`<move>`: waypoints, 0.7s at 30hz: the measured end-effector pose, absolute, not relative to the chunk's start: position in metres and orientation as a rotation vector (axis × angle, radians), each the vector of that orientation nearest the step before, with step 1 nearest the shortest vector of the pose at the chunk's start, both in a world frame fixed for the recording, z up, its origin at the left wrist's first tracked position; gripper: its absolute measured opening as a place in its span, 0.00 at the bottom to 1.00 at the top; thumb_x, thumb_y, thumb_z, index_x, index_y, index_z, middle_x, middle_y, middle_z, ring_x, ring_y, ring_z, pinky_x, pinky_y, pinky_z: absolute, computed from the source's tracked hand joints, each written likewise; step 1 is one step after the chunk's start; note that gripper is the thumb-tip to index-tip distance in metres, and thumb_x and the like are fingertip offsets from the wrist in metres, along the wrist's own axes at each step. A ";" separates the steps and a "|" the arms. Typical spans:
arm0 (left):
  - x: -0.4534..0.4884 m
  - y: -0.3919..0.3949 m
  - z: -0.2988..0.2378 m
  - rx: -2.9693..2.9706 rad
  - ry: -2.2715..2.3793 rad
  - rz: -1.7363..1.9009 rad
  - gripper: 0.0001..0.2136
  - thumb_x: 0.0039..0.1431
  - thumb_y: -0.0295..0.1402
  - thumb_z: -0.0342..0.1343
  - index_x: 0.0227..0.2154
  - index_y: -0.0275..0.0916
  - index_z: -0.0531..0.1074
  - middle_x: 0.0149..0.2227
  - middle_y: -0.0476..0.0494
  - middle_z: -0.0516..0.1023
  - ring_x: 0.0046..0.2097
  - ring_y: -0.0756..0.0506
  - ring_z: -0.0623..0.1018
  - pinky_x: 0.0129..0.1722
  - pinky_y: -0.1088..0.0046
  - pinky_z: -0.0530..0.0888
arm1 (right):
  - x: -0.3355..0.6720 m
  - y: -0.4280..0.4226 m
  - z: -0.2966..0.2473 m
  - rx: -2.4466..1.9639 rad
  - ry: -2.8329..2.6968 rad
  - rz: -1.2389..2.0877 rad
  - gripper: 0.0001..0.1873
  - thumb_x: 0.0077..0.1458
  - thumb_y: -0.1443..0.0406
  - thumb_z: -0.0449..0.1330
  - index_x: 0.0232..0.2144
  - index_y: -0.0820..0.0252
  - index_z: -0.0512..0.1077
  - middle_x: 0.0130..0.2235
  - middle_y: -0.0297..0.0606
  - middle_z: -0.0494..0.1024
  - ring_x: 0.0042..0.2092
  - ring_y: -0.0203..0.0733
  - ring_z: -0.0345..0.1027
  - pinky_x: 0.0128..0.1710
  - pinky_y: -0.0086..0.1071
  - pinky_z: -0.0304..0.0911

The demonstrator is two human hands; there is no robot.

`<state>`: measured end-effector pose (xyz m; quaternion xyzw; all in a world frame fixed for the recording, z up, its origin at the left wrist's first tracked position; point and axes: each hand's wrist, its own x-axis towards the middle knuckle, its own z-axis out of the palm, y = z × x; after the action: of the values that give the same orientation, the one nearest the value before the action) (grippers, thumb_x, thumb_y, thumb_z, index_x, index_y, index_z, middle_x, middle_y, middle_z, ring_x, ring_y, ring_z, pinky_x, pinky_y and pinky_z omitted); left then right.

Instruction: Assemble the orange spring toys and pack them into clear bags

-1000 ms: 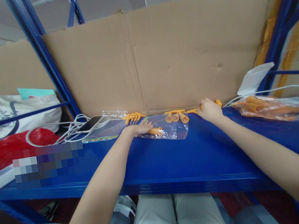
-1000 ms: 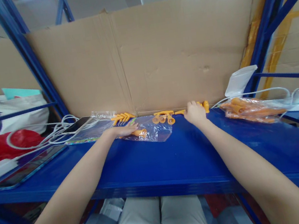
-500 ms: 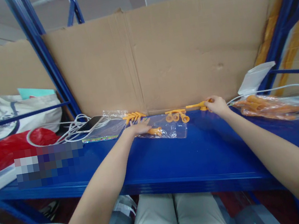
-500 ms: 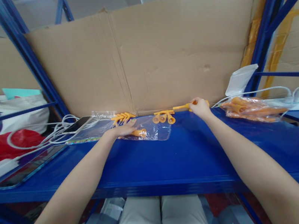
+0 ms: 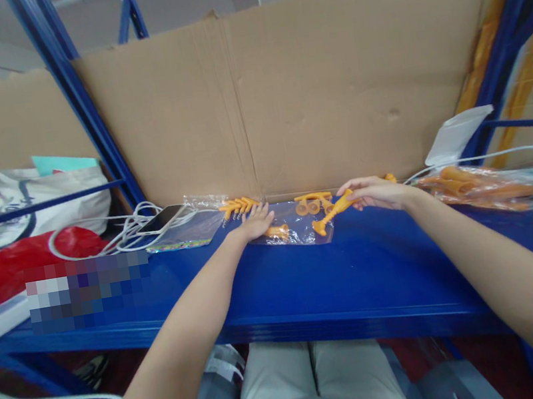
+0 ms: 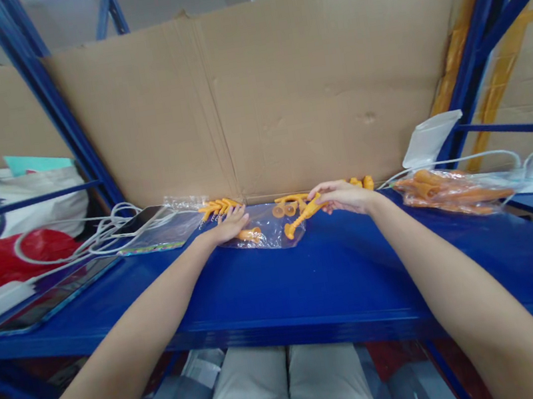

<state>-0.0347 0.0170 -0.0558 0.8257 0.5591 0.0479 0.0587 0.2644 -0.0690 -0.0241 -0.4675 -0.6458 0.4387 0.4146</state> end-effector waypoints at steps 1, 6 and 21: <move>-0.035 0.017 -0.055 2.503 1.692 0.133 0.30 0.65 0.43 0.22 0.67 0.35 0.37 0.69 0.44 0.32 0.68 0.41 0.34 0.64 0.52 0.41 | 0.262 -0.068 -0.025 -1.175 -1.623 1.087 0.10 0.43 0.68 0.65 0.32 0.59 0.74 0.29 0.35 0.76 0.27 0.32 0.66 0.27 0.27 0.63; -0.034 0.016 -0.055 2.510 1.693 0.087 0.31 0.65 0.44 0.23 0.67 0.35 0.35 0.69 0.44 0.31 0.68 0.40 0.33 0.64 0.52 0.42 | 0.239 -0.065 -0.032 -1.216 -1.578 1.020 0.08 0.44 0.70 0.66 0.30 0.58 0.73 0.31 0.36 0.78 0.31 0.36 0.71 0.33 0.32 0.68; -0.031 0.004 -0.045 2.464 1.526 -0.009 0.32 0.65 0.46 0.26 0.67 0.36 0.31 0.68 0.40 0.26 0.68 0.41 0.32 0.64 0.52 0.39 | 0.184 -0.063 -0.049 -1.289 -1.077 0.967 0.10 0.50 0.78 0.58 0.28 0.59 0.65 0.24 0.30 0.73 0.23 0.29 0.68 0.33 0.27 0.70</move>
<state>-0.0310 0.0036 -0.0454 0.8439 0.5225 -0.0031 0.1213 0.1841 -0.0634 -0.0491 -0.5483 -0.4581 0.4112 0.5661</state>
